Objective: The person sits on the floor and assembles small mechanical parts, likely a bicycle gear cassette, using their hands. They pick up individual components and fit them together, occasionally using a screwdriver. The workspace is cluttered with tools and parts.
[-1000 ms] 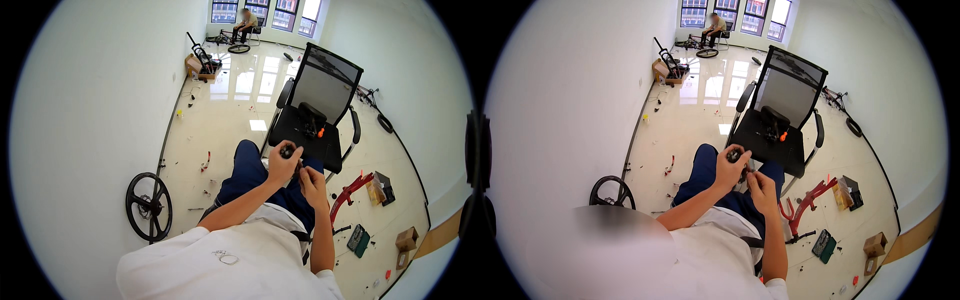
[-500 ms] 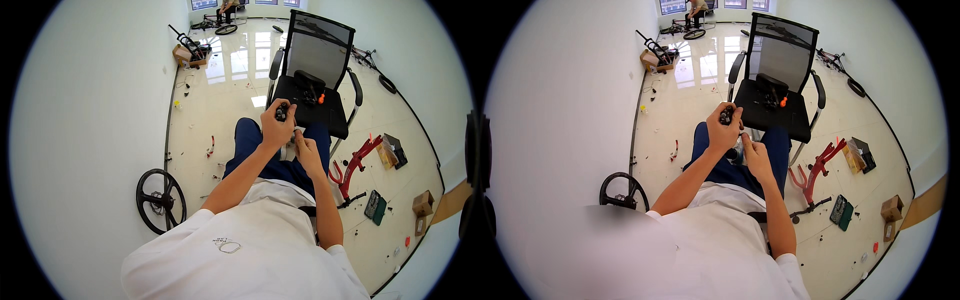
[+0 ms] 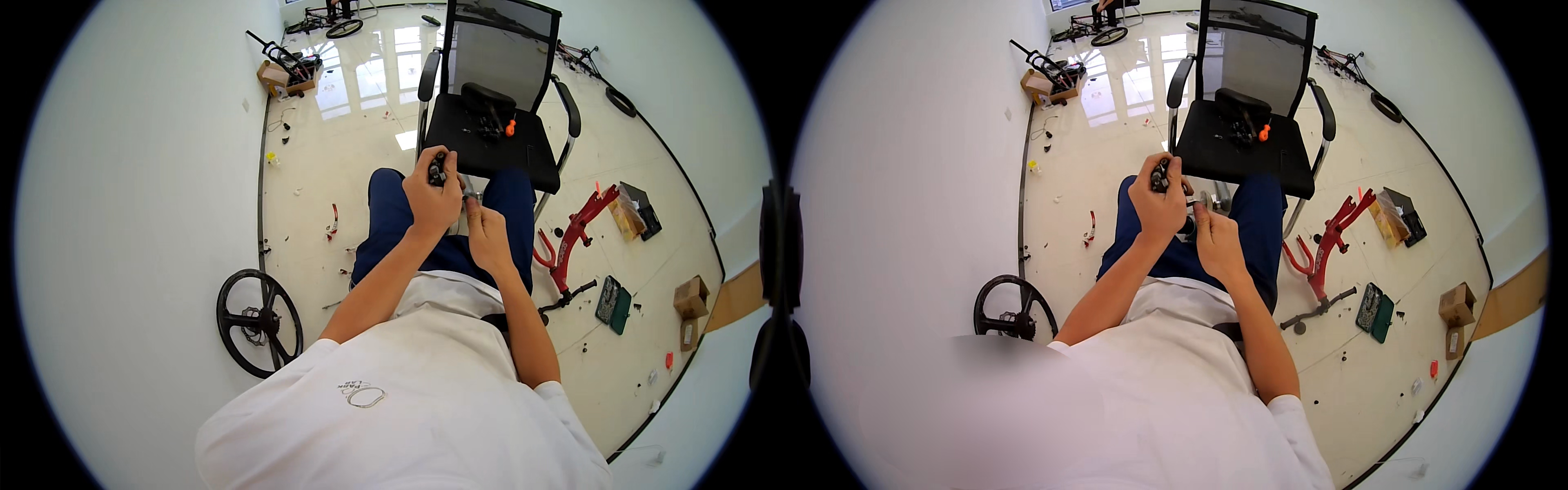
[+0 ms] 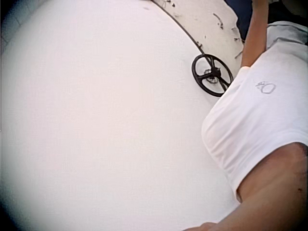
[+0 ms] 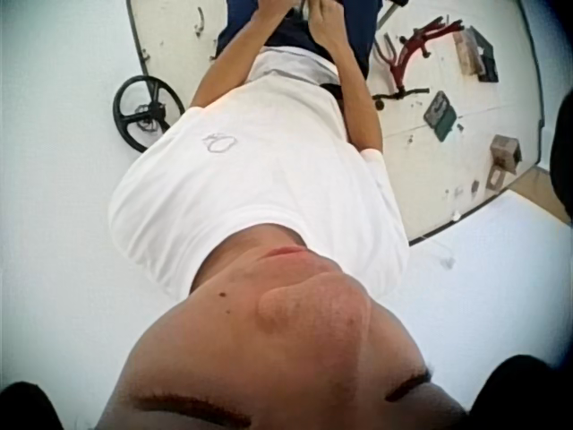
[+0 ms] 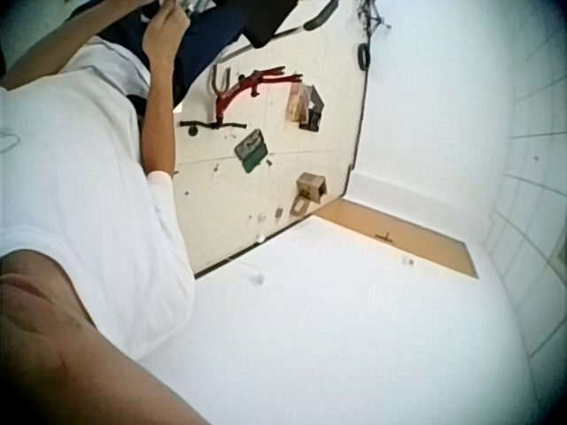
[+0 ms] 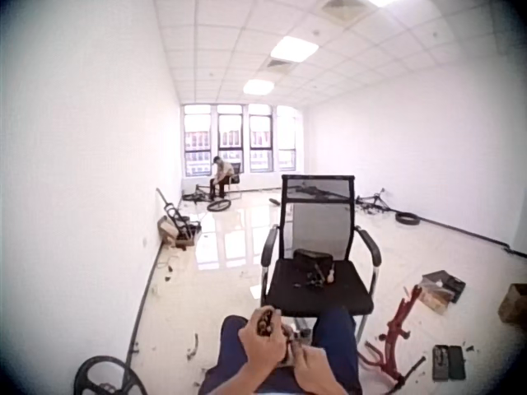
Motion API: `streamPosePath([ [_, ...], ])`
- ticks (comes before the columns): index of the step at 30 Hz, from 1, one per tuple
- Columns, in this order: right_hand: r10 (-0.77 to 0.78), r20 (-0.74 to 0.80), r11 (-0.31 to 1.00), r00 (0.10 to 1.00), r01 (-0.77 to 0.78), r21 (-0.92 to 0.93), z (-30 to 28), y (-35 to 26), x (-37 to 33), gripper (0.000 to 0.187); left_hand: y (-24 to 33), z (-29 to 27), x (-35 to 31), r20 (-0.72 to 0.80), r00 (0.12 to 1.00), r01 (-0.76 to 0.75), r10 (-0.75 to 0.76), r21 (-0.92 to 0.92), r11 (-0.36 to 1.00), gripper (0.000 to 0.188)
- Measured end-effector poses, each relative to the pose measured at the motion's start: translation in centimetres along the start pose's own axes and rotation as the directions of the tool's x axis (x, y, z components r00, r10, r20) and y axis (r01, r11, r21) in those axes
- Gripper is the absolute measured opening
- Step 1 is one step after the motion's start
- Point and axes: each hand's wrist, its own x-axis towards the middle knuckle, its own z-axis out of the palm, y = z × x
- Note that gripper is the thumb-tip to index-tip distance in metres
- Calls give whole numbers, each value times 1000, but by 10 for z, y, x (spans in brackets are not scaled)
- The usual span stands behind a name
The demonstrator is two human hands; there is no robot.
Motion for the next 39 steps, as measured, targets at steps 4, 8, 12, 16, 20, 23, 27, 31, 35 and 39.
streamPosePath([
  [4,193,181,951,964,-229,206,6,17,4,58,-14,-5,0,41,988,-153,149,142,978,7],
  [8,400,537,632,743,-648,426,-2,0,4,55,-32,-15,-3,88,942,-334,323,263,905,8],
  [12,388,705,437,594,-792,427,-6,2,-2,55,-30,-20,-5,160,897,-440,412,256,861,8],
  [16,433,796,176,423,-906,385,-6,4,6,55,-41,-23,5,397,753,-622,525,170,764,20],
  [20,468,820,99,330,-942,322,3,11,9,48,-47,-27,26,744,400,-771,535,-43,635,38],
  [23,471,849,74,241,-969,234,9,20,9,42,-56,-29,24,882,111,-846,458,-158,509,47],
  [27,455,861,191,227,-969,155,-12,27,26,37,-53,-15,27,951,133,-819,279,-53,571,43],
  [31,487,743,378,458,-878,293,-31,19,12,25,-40,-15,10,878,460,-665,131,242,706,29],
  [35,473,543,692,693,-675,258,-38,-5,-5,29,-46,-18,-6,732,671,-353,-120,457,816,15],
  [39,313,651,877,691,-474,80,-57,-17,23,32,-44,-32,-16,635,561,194,-531,522,830,21],
])
